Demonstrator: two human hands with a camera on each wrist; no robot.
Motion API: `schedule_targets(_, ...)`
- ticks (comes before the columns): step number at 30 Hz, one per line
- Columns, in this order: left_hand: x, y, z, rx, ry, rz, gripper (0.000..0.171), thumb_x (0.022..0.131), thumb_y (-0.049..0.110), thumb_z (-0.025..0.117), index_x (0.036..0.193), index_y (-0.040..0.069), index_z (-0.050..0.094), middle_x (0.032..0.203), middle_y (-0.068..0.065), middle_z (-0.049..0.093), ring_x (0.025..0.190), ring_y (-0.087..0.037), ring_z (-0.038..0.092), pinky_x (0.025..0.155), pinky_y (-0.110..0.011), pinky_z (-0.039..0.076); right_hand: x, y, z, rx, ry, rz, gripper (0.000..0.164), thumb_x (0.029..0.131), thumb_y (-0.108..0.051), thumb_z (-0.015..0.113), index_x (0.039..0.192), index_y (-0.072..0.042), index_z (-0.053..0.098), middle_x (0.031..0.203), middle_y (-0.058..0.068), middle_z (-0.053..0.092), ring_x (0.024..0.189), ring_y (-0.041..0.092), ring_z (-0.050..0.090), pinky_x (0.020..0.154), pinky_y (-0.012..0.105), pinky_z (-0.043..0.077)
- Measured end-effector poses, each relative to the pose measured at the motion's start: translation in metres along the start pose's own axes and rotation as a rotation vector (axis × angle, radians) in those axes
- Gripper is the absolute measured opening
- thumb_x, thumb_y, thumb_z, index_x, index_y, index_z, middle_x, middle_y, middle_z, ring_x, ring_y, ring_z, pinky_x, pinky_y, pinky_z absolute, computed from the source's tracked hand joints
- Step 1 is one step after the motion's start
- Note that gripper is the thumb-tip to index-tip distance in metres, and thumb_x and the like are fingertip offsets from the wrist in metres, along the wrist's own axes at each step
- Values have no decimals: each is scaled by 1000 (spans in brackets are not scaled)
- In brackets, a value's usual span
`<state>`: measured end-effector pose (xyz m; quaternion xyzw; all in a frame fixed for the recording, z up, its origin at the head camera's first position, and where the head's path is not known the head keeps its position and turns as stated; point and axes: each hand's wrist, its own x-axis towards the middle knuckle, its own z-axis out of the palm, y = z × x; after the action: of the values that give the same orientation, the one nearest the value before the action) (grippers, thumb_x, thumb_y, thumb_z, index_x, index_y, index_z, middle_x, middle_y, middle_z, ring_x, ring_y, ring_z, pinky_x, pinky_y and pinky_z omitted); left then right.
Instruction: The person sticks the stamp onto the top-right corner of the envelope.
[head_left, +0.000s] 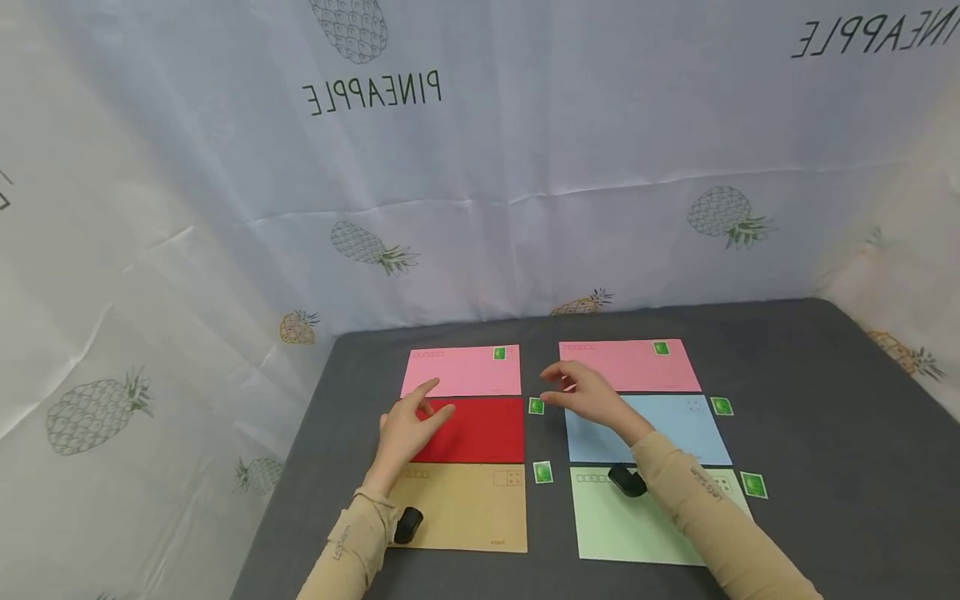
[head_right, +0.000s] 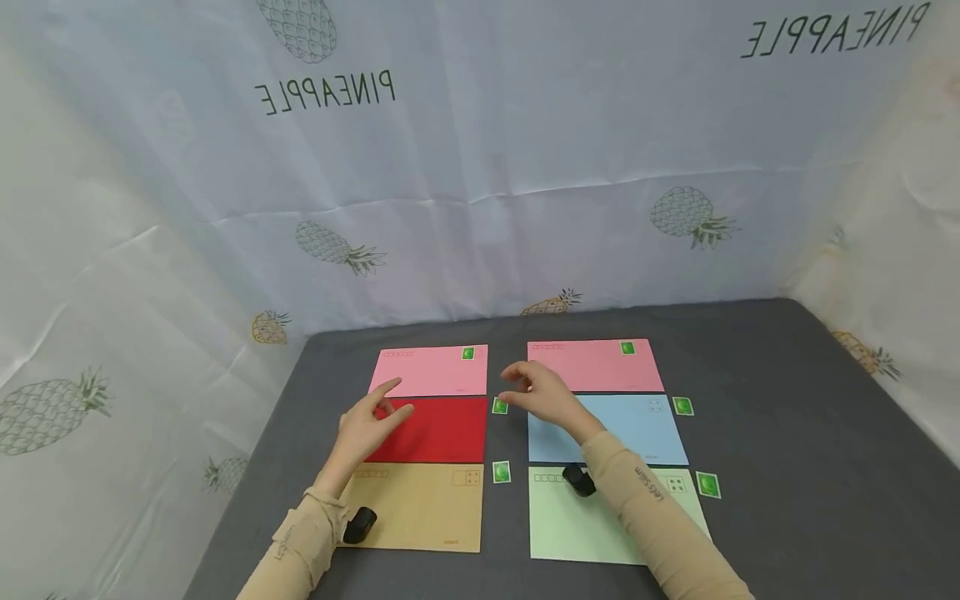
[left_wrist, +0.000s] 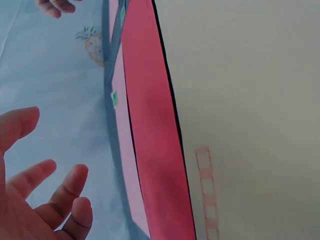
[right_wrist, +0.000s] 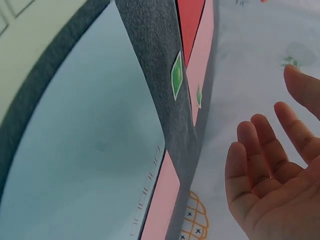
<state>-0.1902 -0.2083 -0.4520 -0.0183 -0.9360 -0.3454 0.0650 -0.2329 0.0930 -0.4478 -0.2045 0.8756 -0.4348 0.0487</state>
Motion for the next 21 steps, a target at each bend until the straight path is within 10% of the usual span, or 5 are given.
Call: schedule_targets(21, -31, -55, -29, 110, -24, -143, 60, 82, 39, 68, 135, 18, 50, 73, 0, 55, 65, -10, 47, 77, -46, 27, 12, -1, 28, -80, -24, 92, 25, 80, -19, 71, 101, -7, 66, 102, 9, 61, 82, 17, 56, 64, 28, 47)
